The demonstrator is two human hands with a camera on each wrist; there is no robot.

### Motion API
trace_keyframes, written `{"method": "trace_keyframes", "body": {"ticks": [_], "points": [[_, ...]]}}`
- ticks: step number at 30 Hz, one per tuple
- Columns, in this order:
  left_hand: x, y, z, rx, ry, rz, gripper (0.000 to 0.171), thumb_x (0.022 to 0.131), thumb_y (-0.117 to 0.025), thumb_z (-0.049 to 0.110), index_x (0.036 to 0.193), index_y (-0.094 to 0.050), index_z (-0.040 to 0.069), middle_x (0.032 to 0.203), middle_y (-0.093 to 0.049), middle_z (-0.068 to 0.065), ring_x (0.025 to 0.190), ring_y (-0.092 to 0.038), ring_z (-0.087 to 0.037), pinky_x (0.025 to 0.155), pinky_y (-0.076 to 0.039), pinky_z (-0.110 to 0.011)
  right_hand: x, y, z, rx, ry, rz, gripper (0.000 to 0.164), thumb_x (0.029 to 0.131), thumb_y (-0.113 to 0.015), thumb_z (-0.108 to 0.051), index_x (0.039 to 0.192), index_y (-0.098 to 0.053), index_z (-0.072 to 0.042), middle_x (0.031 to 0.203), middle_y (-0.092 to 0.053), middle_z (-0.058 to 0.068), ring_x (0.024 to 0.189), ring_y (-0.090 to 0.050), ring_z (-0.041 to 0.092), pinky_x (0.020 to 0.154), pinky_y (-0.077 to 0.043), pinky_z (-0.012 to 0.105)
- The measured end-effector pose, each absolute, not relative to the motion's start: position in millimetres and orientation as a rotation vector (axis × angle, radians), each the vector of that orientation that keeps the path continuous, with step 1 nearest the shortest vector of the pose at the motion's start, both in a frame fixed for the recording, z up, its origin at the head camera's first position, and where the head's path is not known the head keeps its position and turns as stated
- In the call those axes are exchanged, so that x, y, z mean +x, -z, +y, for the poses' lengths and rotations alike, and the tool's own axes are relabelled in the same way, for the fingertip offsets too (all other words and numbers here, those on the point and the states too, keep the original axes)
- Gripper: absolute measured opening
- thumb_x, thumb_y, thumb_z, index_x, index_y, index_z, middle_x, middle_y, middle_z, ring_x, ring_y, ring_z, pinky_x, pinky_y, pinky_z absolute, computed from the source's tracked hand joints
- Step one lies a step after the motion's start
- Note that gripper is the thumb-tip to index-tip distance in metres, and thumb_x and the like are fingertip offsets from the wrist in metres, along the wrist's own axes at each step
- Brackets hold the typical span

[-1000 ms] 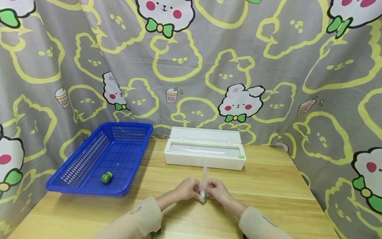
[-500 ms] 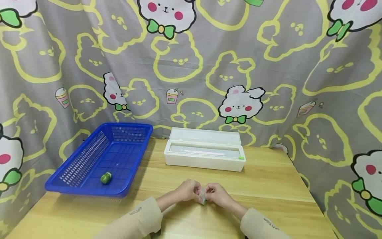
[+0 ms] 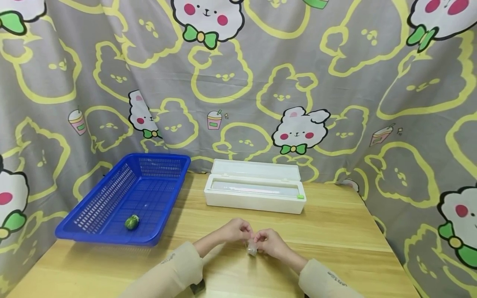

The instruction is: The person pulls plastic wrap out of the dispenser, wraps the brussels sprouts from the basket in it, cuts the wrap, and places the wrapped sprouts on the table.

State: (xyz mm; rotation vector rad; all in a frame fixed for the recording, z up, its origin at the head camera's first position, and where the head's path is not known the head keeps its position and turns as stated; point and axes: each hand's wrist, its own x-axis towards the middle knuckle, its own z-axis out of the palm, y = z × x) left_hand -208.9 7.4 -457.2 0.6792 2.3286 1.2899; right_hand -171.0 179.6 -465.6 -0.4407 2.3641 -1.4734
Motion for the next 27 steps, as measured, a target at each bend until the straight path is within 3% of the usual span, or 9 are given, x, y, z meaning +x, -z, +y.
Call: {"method": "trace_keyframes", "body": {"ticks": [4,8,12,19,27], "points": [[-206.2,455.8,6.5,0.59,-1.352,2.254,0.004,0.076,-0.065,-0.004,0.079,-0.063,-0.003,0.07,-0.065,-0.01,0.064,-0.061,-0.024,0.065,-0.052,-0.034,-168.5,465.5,181.0,-0.378,1.506,2.314,0.01,0.08,-0.057,0.002,0.087,-0.059,0.009,0.075,-0.055,0.002,0.065,-0.053,0.012,0.057,-0.049,0.025],[-205.1,455.1,4.9,0.601,-1.345,2.255,0.011,0.07,-0.067,-0.009,0.077,-0.062,-0.001,0.072,-0.065,-0.012,0.061,-0.056,-0.012,0.062,-0.05,-0.026,-167.6,467.8,182.5,-0.298,1.513,2.283,0.015,0.084,-0.052,-0.002,0.092,-0.058,0.009,0.078,-0.058,0.004,0.068,-0.055,0.013,0.064,-0.052,0.032],[-204.4,456.6,4.5,0.708,-1.278,2.317,0.01,0.07,-0.071,-0.006,0.074,-0.064,-0.001,0.069,-0.065,-0.008,0.058,-0.053,-0.005,0.058,-0.045,-0.017,-167.9,468.1,183.4,-0.248,1.502,2.26,0.021,0.083,-0.047,-0.006,0.096,-0.057,0.007,0.077,-0.058,0.002,0.068,-0.055,0.014,0.063,-0.05,0.03],[-203.0,457.6,5.6,0.863,-1.206,2.38,0.009,0.069,-0.07,-0.009,0.073,-0.067,-0.001,0.068,-0.066,-0.005,0.057,-0.052,0.0,0.057,-0.046,-0.014,-170.4,466.6,188.5,-0.326,1.515,2.187,0.031,0.087,-0.051,-0.015,0.106,-0.053,0.009,0.083,-0.06,0.003,0.073,-0.057,0.015,0.063,-0.047,0.027],[-199.6,457.4,4.6,0.981,-0.95,2.537,0.013,0.069,-0.076,0.006,0.074,-0.063,0.007,0.064,-0.056,0.005,0.055,-0.044,0.0,0.053,-0.041,-0.013,-171.2,468.8,189.2,-0.451,1.526,2.175,0.033,0.08,-0.062,-0.006,0.106,-0.052,0.01,0.088,-0.054,0.006,0.073,-0.052,0.014,0.058,-0.042,0.019]]}}
